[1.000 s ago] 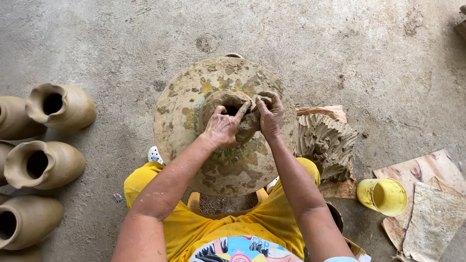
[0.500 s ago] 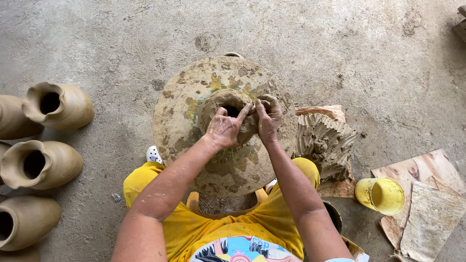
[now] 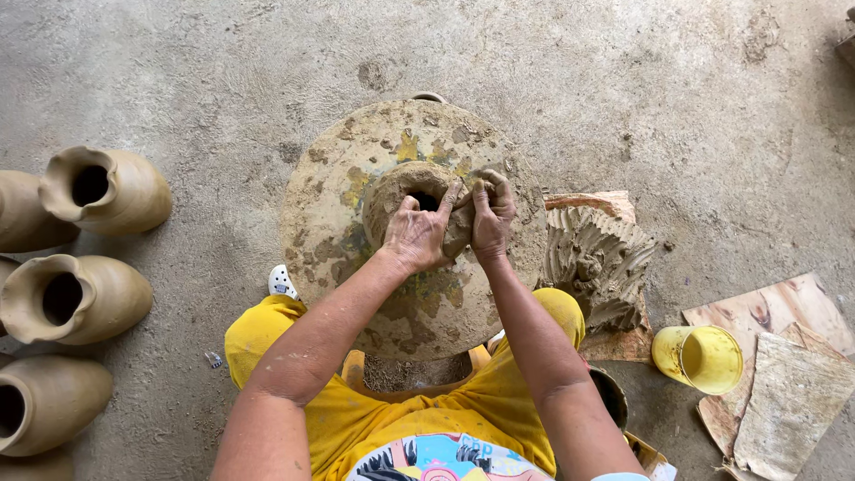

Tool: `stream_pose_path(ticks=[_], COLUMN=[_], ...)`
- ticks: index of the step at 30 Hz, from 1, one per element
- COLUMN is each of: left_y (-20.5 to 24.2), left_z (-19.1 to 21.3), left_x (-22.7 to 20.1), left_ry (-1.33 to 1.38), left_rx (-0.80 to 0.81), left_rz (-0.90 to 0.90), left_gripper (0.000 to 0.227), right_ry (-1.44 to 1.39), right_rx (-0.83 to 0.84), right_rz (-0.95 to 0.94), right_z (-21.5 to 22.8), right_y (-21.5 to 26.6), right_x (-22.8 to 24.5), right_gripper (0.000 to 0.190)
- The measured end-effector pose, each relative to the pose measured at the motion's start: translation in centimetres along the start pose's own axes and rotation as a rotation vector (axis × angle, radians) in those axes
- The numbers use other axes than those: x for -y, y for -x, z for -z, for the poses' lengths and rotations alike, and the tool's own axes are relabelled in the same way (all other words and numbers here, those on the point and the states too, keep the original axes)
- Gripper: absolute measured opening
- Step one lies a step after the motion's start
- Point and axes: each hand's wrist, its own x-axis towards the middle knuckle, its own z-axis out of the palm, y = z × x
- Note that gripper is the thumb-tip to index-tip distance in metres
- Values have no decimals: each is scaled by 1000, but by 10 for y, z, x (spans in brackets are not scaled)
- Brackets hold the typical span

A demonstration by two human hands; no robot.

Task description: The person shapes a clay vessel on a manual wheel, adds a coil of clay to the top, and uses a wooden tool and a brush with liquid clay to smooth and shape the exterior.

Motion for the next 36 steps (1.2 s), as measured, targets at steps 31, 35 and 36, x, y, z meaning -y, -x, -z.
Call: stream_pose_path(ticks=[31,35,36], left_y=[-22,-21,-23], left_z=[-20,-26,-29], left_x=[-23,-20,-16], left_ry=[163,167,163], left_rx=[-152,-178,-181], left_rz=[216,241,238], left_gripper=[147,144,144], right_ry=[1554,1425,1337], right_rx=[412,384,382], right_rz=[-443,-643,-737], right_z=[148,107,90], right_y=[-61,-43,-37], right_x=[-42,39,67], right_gripper=[92,106,122])
